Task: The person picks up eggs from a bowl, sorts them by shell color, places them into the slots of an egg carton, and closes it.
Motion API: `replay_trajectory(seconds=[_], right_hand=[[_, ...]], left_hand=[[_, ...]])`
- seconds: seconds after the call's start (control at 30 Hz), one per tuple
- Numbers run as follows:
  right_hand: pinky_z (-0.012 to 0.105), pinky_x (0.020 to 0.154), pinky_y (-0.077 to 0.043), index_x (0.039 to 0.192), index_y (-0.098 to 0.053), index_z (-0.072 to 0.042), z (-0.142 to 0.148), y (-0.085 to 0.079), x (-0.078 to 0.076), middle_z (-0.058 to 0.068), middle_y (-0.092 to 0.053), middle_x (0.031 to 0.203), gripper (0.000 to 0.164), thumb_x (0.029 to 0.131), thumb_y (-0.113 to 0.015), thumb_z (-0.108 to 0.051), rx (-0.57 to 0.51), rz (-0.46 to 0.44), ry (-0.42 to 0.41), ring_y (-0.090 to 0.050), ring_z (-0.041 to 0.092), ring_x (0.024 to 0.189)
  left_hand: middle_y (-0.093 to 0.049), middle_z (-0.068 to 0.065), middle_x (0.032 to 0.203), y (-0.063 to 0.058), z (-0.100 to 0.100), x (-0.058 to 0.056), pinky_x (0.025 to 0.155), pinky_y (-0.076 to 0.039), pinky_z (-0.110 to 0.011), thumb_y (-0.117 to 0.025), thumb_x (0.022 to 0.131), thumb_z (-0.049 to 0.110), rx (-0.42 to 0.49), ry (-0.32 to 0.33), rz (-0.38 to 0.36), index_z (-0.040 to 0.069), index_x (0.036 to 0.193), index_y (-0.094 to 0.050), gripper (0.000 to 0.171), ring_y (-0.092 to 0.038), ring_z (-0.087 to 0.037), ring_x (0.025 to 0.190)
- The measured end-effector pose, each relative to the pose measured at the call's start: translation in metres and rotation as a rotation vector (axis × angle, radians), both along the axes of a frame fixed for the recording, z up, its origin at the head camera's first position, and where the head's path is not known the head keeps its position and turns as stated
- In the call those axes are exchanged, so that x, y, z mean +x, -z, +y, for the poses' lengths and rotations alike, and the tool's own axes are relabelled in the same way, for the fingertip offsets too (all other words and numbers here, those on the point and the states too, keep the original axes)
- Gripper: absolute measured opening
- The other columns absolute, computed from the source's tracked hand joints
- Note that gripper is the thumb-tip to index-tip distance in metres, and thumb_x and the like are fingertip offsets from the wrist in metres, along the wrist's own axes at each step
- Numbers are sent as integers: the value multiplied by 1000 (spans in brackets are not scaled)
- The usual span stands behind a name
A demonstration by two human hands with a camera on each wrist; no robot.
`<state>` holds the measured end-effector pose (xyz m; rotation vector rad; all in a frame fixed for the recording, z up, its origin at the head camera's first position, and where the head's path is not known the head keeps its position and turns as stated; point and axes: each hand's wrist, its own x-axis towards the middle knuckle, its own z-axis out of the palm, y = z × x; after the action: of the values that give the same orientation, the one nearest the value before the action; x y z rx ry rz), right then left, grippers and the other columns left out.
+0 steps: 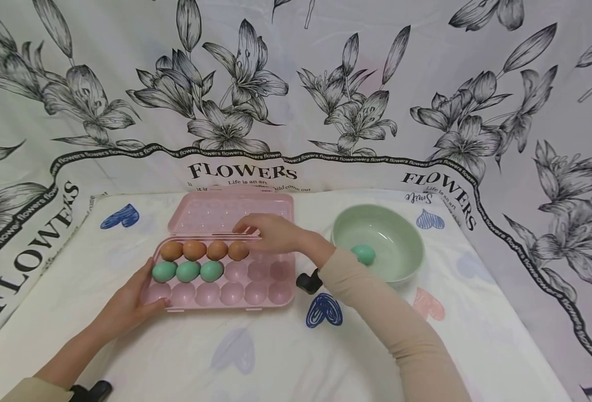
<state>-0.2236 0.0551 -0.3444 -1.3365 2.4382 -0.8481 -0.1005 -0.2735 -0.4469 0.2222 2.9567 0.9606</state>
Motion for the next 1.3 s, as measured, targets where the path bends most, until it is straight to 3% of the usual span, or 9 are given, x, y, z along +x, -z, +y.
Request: replay_trajectory(seconds=[0.13,0.33,0.57,0.7,0.97,1.3], right_hand=[[32,85,-52,120,-57,-7,28,-10,-7,9,-60,120,35,86,-64,-14,-46,-11,46,-59,22,107],[34,88,-51,120,-56,-8,74,-22,-18,8,-59,121,35,86,-64,-16,-67,-21,179,-59,21,107],[37,94,-48,125,-53,-13,135,-21,-31,6,-56,125,38,89,-61,-22,-82,-86,347,-56,22,112],[42,96,-45,126,-52,-11,162,-14,-32,9,-55,127,38,91,-58,-26,-46,-131,398,-54,26,114],[48,97,-42,131,-49,-10,200,9,-33,12,-54,129,44,92,-56,-30,85,-219,424,-51,31,117],[44,90,-48,129,-47,2,222,28,-32,24,-52,127,47,91,-58,-23,128,-324,388,-50,40,117]], left_hand=[[-16,-25,150,0,0,0,101,-27,-63,-68,76,52,-3,1,2,7,148,1,110,-22,-47,133],[-16,-25,150,0,1,0,101,-28,-63,-68,76,52,-7,1,4,7,148,1,110,-22,-47,133],[-15,-26,150,0,0,-1,101,-27,-63,-67,76,53,-15,0,-4,5,148,1,110,-22,-48,133],[-15,-27,149,0,-1,0,101,-27,-63,-68,77,51,-11,2,-2,4,148,1,109,-21,-48,133],[-16,-27,149,1,0,0,101,-27,-63,-68,77,50,-3,6,5,3,148,0,109,-21,-48,133],[-16,-27,149,1,-1,-1,101,-27,-63,-68,77,51,0,7,8,4,148,0,109,-22,-48,133]])
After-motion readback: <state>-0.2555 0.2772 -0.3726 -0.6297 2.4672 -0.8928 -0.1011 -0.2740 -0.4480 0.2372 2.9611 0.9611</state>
